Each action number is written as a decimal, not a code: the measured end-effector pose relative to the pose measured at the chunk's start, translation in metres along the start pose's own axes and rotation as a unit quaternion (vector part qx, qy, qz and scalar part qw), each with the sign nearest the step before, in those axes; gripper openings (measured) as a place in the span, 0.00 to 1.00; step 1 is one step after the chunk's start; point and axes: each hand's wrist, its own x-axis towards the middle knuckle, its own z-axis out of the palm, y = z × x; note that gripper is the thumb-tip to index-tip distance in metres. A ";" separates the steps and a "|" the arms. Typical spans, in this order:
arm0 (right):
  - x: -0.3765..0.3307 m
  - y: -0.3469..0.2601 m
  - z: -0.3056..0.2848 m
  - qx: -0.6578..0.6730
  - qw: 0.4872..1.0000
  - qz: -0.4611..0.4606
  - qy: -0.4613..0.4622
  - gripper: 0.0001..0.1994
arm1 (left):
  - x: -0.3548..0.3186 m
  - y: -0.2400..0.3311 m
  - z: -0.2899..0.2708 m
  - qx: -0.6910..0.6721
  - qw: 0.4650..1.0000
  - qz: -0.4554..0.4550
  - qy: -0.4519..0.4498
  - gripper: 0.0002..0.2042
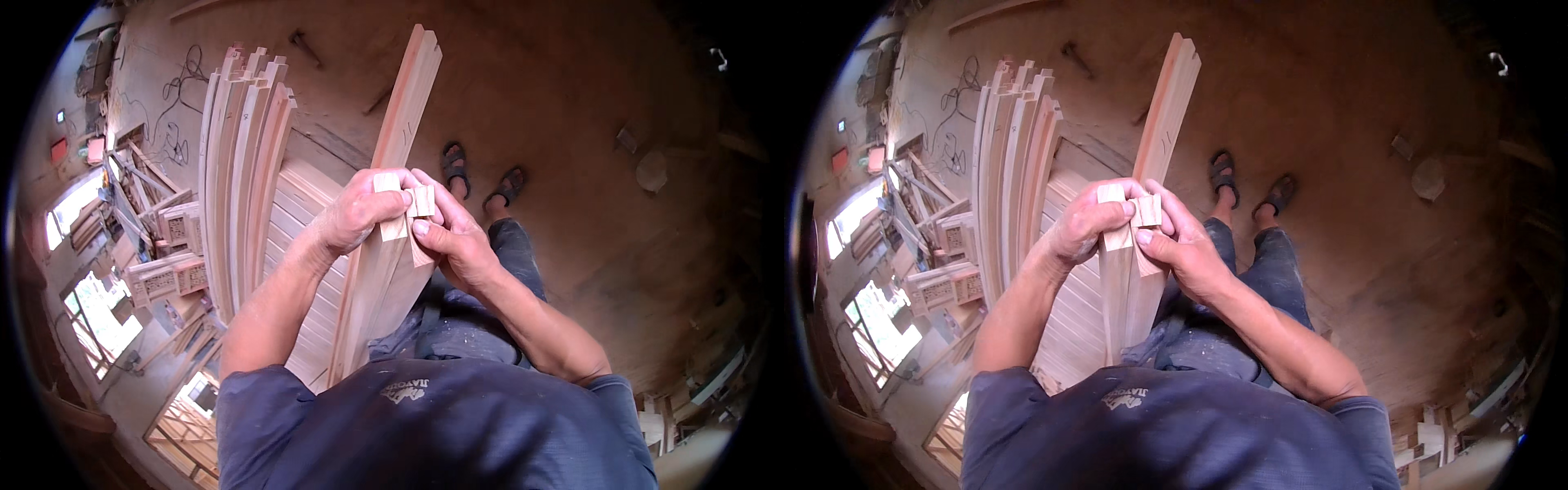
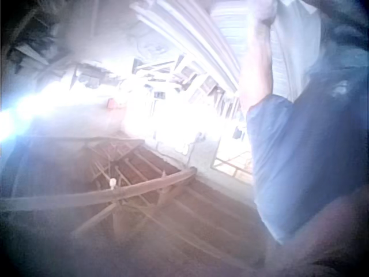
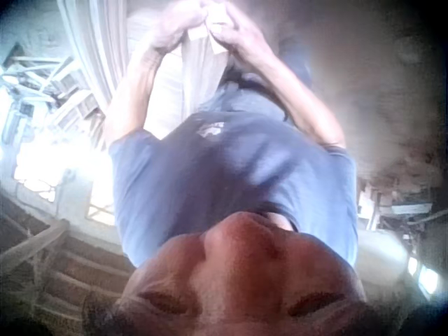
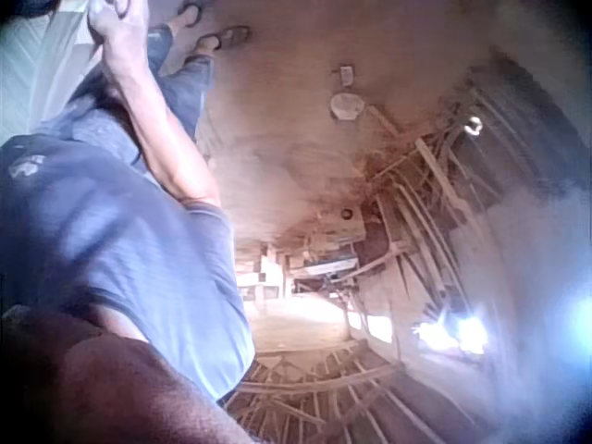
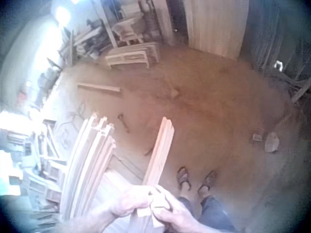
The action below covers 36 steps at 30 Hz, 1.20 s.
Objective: The person uses an angle grinder to smooth the edges of a wooden plank, then assembles a wooden door frame by fitting planks into grooves and tapping them with a hammer. The person also handles small wooden blocks and aligns them with the frame.
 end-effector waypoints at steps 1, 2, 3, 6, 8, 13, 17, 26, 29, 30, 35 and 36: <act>-0.002 -0.005 0.003 -0.002 1.000 0.006 -0.009 0.43 | 0.001 -0.001 -0.002 -0.009 1.000 0.000 -0.015 0.14; -0.003 -0.006 0.004 0.010 1.000 0.008 -0.017 0.43 | 0.001 -0.002 -0.003 -0.017 1.000 0.006 -0.021 0.14; -0.003 -0.006 0.004 0.022 0.999 0.009 -0.024 0.43 | 0.001 0.000 -0.004 -0.023 0.999 0.011 -0.026 0.14; -0.002 -0.006 0.003 0.072 0.996 0.027 -0.047 0.42 | -0.001 0.000 -0.010 -0.049 0.998 0.013 -0.047 0.19; 0.000 -0.005 -0.001 0.102 0.991 0.044 -0.080 0.41 | -0.005 0.004 -0.011 -0.052 0.997 0.021 -0.052 0.22; 0.008 -0.006 0.014 -0.002 0.998 0.060 0.014 0.28 | -0.006 0.000 -0.018 -0.054 0.998 0.008 -0.025 0.25; 0.010 -0.013 0.018 -0.054 0.997 0.049 -0.001 0.24 | -0.005 0.000 -0.019 -0.054 0.998 -0.002 -0.024 0.26; 0.006 -0.018 0.022 -0.035 0.998 0.027 0.053 0.28 | -0.007 0.000 -0.015 -0.067 0.996 0.037 -0.052 0.49; 0.006 -0.030 0.017 -0.073 0.997 0.011 -0.001 0.25 | -0.011 0.002 -0.011 -0.069 0.996 0.048 -0.041 0.51; 0.007 -0.030 0.013 -0.093 0.995 0.021 -0.007 0.23 | -0.011 0.001 -0.011 -0.050 0.997 0.057 -0.031 0.50; 0.006 -0.031 0.007 -0.151 0.986 0.072 -0.010 0.18 | -0.021 0.000 -0.010 0.005 0.998 0.058 -0.032 0.35; 0.006 -0.029 0.014 -0.155 0.985 0.078 -0.020 0.18 | -0.023 -0.003 -0.011 0.030 0.997 0.066 -0.026 0.30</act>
